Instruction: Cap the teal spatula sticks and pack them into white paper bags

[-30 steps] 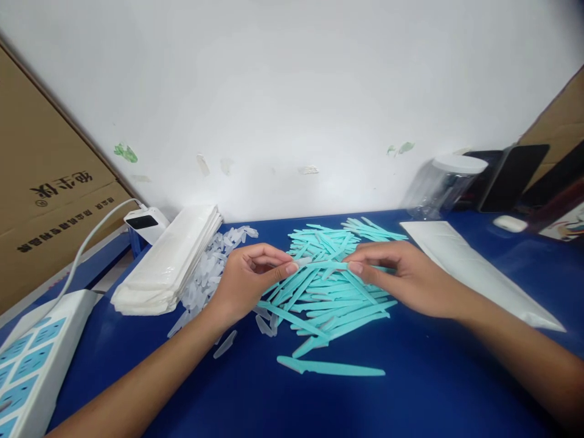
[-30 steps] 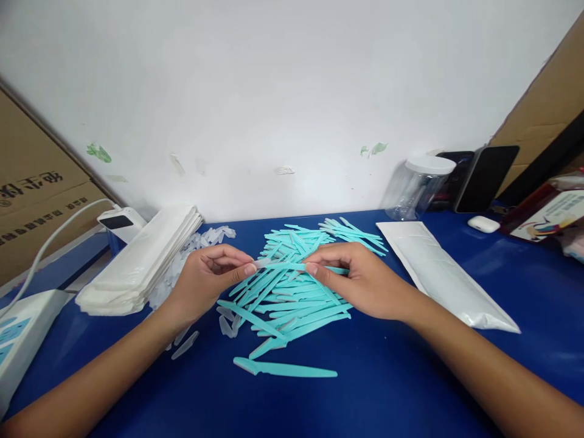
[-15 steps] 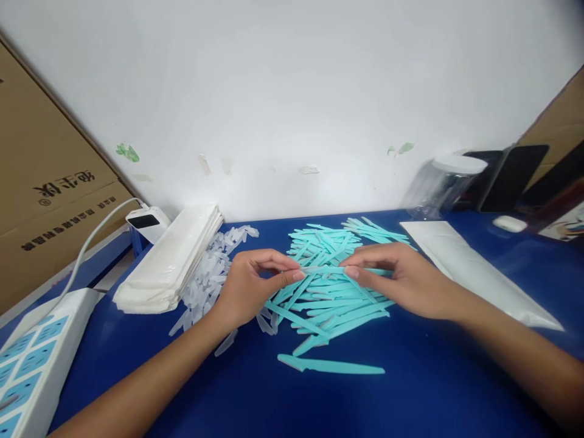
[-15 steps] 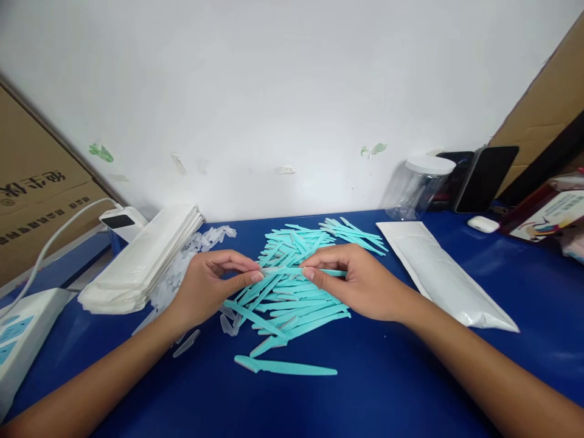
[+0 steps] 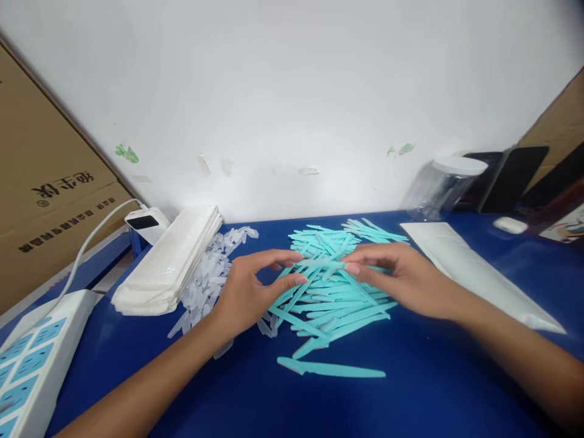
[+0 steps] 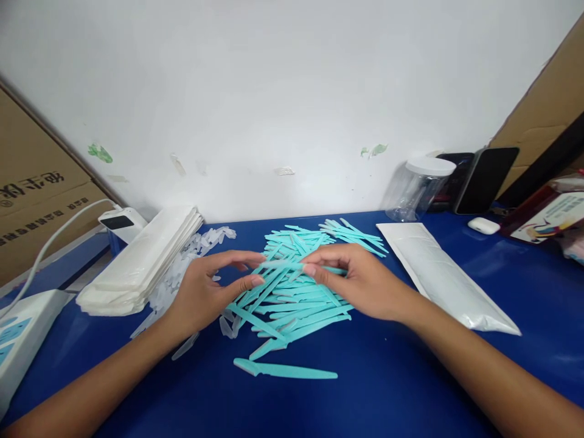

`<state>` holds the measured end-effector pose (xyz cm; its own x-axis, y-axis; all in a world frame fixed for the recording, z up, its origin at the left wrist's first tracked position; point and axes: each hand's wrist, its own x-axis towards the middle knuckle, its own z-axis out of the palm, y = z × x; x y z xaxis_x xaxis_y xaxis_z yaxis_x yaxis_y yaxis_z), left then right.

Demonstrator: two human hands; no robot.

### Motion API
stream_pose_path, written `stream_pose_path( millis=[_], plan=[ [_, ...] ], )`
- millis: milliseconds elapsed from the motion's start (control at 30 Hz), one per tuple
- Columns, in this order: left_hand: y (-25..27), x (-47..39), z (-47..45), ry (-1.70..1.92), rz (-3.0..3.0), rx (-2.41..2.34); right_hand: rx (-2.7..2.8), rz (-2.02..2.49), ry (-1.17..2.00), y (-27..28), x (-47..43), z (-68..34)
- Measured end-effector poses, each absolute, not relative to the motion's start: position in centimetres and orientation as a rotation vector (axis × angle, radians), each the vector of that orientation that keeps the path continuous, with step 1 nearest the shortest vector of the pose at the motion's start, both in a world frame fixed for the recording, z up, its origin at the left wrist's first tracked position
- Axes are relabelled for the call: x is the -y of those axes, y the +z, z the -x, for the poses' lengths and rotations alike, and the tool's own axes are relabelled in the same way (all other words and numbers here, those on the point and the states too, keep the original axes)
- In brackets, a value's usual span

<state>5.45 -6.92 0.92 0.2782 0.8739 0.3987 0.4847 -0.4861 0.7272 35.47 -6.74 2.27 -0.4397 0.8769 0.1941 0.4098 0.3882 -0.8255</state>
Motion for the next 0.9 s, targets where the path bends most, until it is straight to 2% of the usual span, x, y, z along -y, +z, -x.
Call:
stream_pose_path(
  millis=[100,200,333,467,533,700,900],
  plan=[
    [0.9,5.3,-3.7,1.115,-2.456,-1.276,1.99,1.282,0.523,1.9,4.3,-38.6],
    [0.4,3.3,-1.6,0.89,-2.698,-1.42,2.114,1.523,0.138,0.8,1.7,-42.3],
    [-0.2,1.7,0.0,0.564,-2.765,-1.604,2.196,1.604,0.05,-0.3,-0.1,-45.2],
    [-0.4,1.8,0.2,0.423,-2.797,-1.654,2.256,1.538,-0.027,-0.4,0.1,-44.4],
    [-0.7,2.1,0.1,0.398,-2.825,-1.709,2.238,1.457,0.018,0.0,0.9,-42.9],
    [-1.6,2.1,-0.1,0.286,-2.785,-1.869,2.195,1.305,0.455,0.3,3.3,-38.7],
    [-1.4,1.6,0.1,0.262,-2.776,-1.8,2.213,1.346,0.524,-0.2,4.3,-37.3]
  ],
)
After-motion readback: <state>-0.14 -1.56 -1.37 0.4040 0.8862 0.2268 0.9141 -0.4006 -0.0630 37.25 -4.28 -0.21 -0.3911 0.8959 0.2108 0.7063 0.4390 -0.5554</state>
